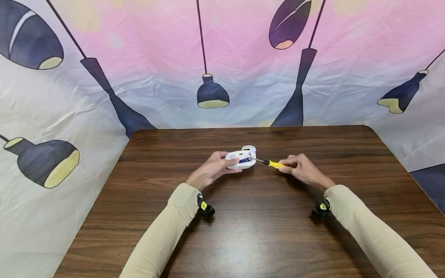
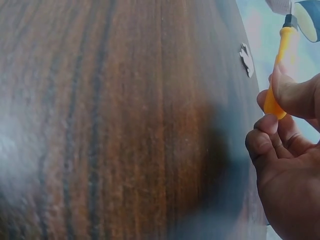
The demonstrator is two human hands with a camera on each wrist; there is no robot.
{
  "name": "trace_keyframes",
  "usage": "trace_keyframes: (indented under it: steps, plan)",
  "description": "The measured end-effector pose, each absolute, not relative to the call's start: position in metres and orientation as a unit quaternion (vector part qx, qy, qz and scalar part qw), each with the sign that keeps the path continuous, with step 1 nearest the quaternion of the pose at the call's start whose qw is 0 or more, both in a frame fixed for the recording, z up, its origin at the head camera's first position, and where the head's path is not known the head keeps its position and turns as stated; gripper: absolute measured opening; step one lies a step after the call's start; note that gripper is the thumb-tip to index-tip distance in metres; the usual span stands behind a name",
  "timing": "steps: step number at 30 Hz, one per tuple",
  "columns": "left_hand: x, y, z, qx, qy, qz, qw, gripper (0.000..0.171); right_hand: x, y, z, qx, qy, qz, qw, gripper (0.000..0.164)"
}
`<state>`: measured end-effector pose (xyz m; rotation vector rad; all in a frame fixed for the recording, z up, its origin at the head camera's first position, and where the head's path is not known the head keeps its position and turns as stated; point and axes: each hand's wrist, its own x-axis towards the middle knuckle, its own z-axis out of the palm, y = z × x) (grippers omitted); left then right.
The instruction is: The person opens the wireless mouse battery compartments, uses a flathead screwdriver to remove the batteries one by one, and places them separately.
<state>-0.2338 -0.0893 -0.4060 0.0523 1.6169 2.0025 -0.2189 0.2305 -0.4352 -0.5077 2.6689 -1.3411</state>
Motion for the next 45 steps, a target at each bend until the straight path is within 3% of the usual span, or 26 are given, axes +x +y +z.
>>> trace_keyframes:
  steps: [30,45]
  plan:
    - [-0.235,-0.093,-0.402,0.012,0.591,0.758,0.276,0.042,-0.225,0.238,-0.416,-0.177,0.879,-0.443,0.026,0.021]
    - [-0.233,-0.096,-0.405,0.013,0.601,0.748,0.282,0.045,-0.224,0.255,-0.394,-0.129,0.897,-0.423,0.018,0.032]
